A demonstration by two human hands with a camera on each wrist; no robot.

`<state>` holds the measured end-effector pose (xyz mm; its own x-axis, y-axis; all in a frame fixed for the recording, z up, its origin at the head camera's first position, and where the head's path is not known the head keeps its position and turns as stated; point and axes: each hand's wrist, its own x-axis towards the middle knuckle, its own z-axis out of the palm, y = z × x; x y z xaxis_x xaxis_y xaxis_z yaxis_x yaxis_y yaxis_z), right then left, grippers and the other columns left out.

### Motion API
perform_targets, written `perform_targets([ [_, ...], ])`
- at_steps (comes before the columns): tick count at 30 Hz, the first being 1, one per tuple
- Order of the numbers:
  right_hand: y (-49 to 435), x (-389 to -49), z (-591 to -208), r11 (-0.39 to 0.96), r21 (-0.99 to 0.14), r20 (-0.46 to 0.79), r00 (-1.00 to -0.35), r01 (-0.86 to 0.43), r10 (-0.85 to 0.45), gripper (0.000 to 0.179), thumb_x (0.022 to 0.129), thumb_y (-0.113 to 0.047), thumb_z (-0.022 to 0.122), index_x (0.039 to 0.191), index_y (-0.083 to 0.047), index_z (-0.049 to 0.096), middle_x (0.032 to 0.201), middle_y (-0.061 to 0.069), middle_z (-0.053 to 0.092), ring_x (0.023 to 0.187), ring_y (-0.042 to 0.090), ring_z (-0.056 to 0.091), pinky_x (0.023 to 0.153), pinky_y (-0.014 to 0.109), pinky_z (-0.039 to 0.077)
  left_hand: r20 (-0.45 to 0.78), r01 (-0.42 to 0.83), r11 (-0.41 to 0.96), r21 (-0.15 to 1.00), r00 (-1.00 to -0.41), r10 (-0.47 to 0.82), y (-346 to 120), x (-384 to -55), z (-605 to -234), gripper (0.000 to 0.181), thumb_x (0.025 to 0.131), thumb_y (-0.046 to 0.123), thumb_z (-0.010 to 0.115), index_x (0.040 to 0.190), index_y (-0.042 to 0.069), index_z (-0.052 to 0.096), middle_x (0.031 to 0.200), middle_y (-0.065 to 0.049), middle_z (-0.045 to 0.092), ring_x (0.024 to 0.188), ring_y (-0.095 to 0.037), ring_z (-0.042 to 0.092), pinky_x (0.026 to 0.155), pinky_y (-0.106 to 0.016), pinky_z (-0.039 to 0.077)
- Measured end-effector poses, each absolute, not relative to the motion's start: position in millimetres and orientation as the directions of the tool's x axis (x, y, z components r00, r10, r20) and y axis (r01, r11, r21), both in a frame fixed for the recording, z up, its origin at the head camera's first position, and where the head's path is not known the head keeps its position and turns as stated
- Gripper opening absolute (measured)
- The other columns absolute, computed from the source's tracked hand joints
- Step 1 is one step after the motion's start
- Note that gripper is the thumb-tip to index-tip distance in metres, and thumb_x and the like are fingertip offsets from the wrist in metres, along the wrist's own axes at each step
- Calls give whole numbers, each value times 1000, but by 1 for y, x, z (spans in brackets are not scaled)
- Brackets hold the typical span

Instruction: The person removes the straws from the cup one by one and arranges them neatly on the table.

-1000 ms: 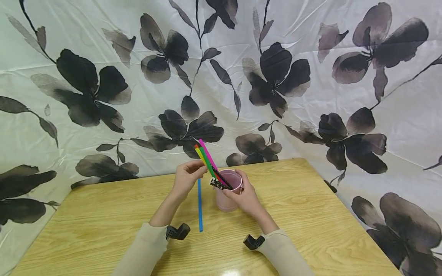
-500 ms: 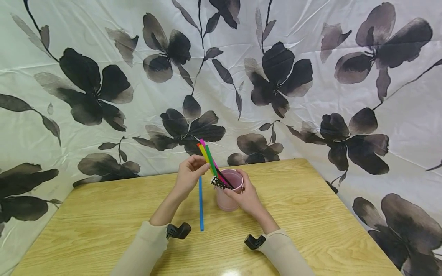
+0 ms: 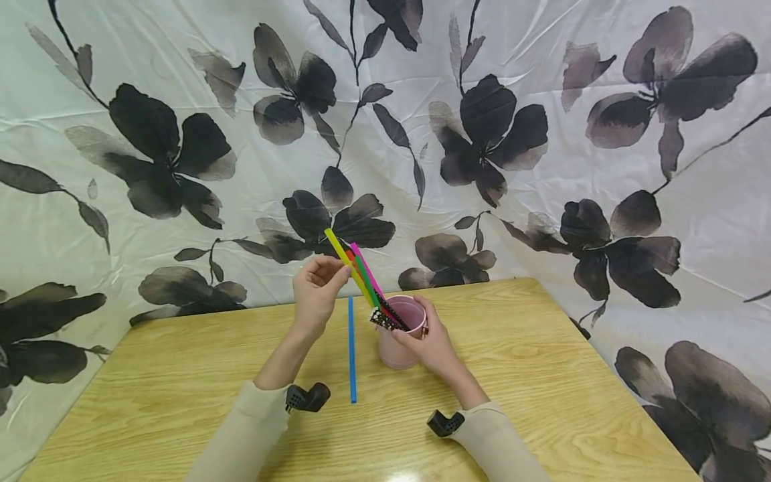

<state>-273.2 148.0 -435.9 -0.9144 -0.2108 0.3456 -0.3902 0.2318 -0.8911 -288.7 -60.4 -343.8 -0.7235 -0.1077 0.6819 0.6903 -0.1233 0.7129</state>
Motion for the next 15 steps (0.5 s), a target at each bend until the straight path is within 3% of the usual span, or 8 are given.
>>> perform_targets([
  [7, 146, -272, -436, 232, -897, 335, -921, -377, -200, 73, 78, -19, 68, 136, -11, 25, 129, 19, 37, 114, 36, 39, 90, 46, 36, 739, 772, -196, 604, -635, -225, -77, -289, -325, 11, 78, -5, 62, 87, -10, 57, 82, -18, 62, 69, -30, 61, 63, -37, 52],
  [15, 147, -270, -434, 237, -896, 331, -921, -375, -203, 72, 78, -20, 67, 136, -12, 25, 129, 19, 37, 114, 36, 38, 91, 46, 34, 757, 843, -221, 490, -537, -372, -96, -285, -303, 14, 78, -4, 63, 89, -10, 55, 85, -24, 60, 75, -31, 63, 64, -41, 51],
])
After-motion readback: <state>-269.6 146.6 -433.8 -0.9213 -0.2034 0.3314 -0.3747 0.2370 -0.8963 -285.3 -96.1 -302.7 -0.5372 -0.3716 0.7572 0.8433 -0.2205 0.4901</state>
